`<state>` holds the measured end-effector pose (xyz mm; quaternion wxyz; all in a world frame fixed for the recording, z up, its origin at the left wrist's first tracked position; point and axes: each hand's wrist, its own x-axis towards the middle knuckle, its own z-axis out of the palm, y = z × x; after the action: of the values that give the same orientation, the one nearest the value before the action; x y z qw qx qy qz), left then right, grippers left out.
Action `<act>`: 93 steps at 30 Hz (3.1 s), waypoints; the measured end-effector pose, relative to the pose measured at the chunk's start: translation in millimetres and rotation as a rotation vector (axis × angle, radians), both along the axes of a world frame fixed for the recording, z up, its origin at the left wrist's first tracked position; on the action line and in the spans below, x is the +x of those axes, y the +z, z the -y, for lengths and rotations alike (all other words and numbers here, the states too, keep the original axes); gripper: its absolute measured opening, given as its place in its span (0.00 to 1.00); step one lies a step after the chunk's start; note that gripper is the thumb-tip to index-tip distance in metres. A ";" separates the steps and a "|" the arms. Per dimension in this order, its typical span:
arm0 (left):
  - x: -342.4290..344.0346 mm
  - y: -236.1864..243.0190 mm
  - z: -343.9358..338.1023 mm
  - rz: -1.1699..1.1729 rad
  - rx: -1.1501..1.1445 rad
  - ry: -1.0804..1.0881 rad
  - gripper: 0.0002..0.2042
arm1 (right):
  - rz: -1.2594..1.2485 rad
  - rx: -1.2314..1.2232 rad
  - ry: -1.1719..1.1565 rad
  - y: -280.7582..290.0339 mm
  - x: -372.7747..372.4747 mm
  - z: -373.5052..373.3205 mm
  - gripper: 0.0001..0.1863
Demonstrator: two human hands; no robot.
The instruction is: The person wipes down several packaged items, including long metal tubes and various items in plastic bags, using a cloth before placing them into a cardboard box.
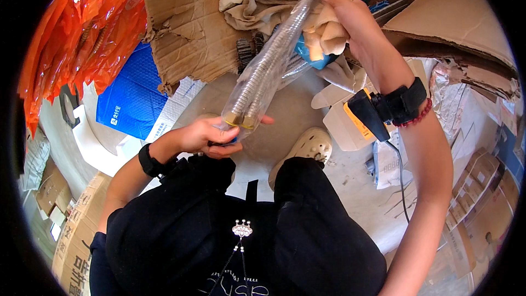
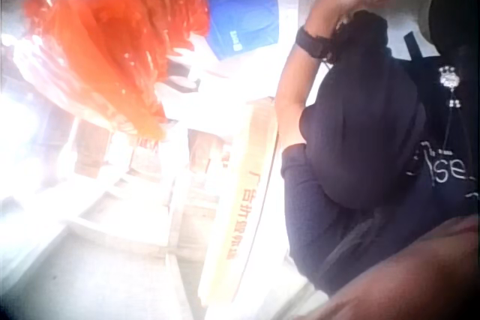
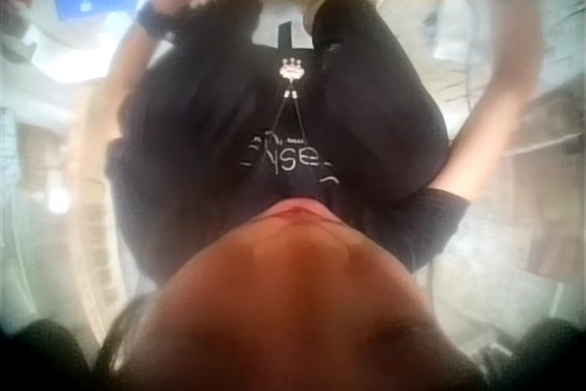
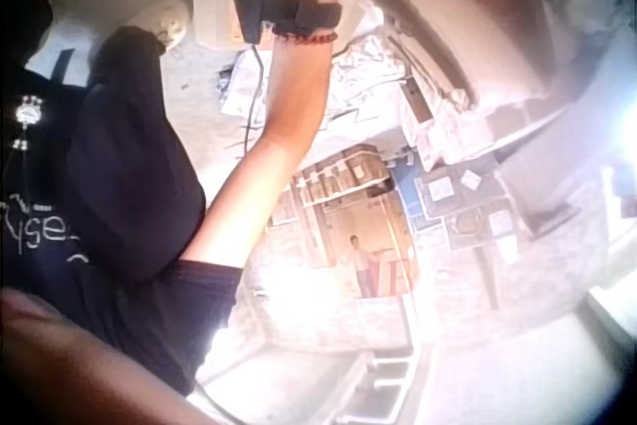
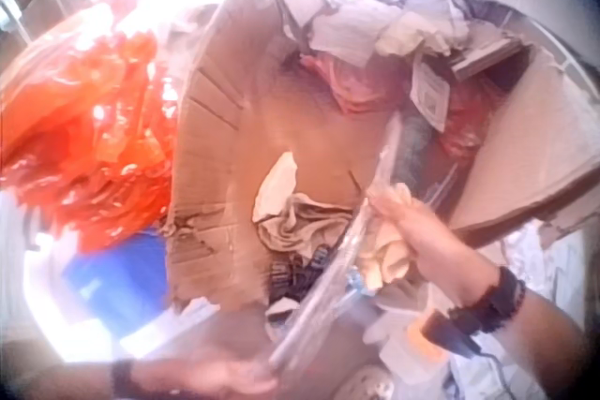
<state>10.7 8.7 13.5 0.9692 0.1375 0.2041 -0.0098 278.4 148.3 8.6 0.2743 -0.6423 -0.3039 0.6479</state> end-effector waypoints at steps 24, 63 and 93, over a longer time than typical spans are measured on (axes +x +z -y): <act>-27.6 -17.6 17.8 -0.474 0.262 0.097 0.06 | 0.686 1.243 0.892 8.2 -103.4 113.4 0.19; -136.5 123.9 18.9 -0.794 0.483 -0.314 0.23 | 1.105 1.007 0.801 -88.5 -83.1 6.0 0.10; -126.2 105.8 29.0 -0.945 0.912 -0.707 0.18 | 1.022 1.193 1.123 -51.9 -118.8 51.6 0.08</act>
<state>-115.5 -20.3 119.3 0.5641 0.5644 0.5265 -0.2934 159.6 96.7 -43.3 0.0404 -0.3627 -0.9287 0.0659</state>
